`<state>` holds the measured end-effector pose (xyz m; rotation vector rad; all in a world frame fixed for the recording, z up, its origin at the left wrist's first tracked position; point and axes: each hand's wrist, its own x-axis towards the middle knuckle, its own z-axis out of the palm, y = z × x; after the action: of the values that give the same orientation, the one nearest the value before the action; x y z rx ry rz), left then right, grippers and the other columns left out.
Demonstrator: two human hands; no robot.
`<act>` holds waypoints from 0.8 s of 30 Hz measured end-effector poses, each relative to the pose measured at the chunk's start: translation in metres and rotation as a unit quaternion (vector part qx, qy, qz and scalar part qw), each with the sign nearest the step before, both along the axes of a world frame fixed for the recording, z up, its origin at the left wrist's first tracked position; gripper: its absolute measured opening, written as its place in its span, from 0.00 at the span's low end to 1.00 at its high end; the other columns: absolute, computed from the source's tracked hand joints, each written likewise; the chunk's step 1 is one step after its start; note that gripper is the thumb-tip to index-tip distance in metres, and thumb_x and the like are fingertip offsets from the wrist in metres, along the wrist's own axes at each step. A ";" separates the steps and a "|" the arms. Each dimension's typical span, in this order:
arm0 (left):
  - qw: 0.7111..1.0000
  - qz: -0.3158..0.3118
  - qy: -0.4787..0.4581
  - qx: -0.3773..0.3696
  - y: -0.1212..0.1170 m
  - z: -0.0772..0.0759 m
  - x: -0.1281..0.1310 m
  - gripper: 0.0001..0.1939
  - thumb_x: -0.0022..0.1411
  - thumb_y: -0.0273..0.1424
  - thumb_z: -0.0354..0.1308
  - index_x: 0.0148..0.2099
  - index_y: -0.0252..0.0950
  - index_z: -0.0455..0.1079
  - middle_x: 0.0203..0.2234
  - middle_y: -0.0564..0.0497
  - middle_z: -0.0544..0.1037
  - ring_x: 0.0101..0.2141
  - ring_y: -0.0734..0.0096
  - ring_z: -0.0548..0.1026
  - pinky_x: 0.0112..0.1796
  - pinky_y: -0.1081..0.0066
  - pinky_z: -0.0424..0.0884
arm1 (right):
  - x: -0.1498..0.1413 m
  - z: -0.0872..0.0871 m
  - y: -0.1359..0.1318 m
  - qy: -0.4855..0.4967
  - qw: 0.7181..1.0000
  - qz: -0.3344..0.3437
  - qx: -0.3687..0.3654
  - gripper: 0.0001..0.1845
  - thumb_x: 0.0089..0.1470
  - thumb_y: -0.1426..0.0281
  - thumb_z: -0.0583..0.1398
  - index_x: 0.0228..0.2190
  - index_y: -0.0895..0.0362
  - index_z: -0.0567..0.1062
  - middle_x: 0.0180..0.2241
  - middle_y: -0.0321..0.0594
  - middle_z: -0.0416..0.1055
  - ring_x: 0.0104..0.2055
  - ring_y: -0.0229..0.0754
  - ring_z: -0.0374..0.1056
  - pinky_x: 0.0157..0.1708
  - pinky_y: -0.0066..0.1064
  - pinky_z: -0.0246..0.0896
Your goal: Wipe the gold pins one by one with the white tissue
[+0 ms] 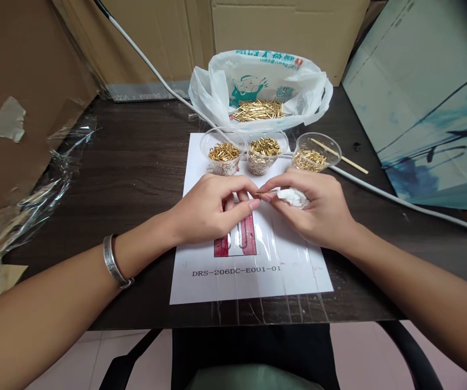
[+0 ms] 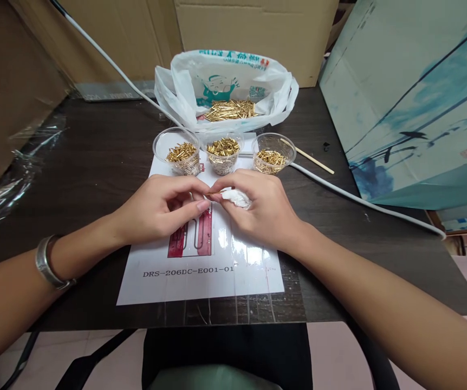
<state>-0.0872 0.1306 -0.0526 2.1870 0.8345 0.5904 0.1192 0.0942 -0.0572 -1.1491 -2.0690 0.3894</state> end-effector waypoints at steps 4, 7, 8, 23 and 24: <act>0.997 0.034 -0.017 0.063 -0.001 0.001 -0.001 0.11 0.65 0.33 0.55 0.38 0.34 0.77 0.23 0.53 0.76 0.23 0.79 0.69 0.25 0.77 0.62 | -0.001 0.001 -0.002 -0.003 1.000 -0.001 0.005 0.07 0.58 0.68 0.59 0.36 0.54 0.77 0.34 0.39 0.78 0.34 0.39 0.71 0.35 0.33 0.63; 0.995 0.048 -0.021 0.083 -0.002 0.003 -0.002 0.10 0.65 0.32 0.55 0.36 0.34 0.76 0.23 0.54 0.76 0.22 0.80 0.68 0.25 0.78 0.63 | 0.000 0.003 -0.003 0.000 1.000 -0.017 0.009 0.07 0.58 0.67 0.60 0.37 0.54 0.78 0.35 0.40 0.78 0.35 0.40 0.72 0.37 0.34 0.64; 0.995 0.050 -0.023 0.086 -0.002 0.003 -0.002 0.09 0.65 0.32 0.55 0.36 0.34 0.76 0.23 0.54 0.76 0.22 0.81 0.68 0.25 0.78 0.63 | 0.001 0.003 -0.003 0.001 1.000 -0.022 0.010 0.07 0.58 0.67 0.60 0.37 0.54 0.78 0.35 0.40 0.78 0.35 0.41 0.72 0.37 0.34 0.64; 0.976 0.072 -0.077 0.191 -0.003 -0.001 0.001 0.02 0.59 0.29 0.63 0.35 0.36 0.77 0.24 0.58 0.79 0.20 0.84 0.69 0.24 0.81 0.64 | 0.003 -0.001 0.001 0.057 0.991 0.001 0.122 0.03 0.54 0.73 0.64 0.32 0.53 0.78 0.28 0.35 0.77 0.29 0.36 0.70 0.32 0.30 0.65; 0.976 0.073 -0.077 0.191 -0.003 -0.001 0.000 0.02 0.59 0.29 0.64 0.35 0.36 0.77 0.24 0.58 0.79 0.19 0.85 0.68 0.24 0.81 0.64 | 0.003 -0.001 0.001 0.057 0.991 0.003 0.124 0.03 0.53 0.74 0.64 0.32 0.53 0.78 0.28 0.35 0.77 0.29 0.36 0.70 0.31 0.30 0.65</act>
<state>-0.0867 0.1279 -0.0534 2.3924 0.8583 1.0552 0.1220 0.0951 -0.0579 -0.9504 -1.9578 0.1877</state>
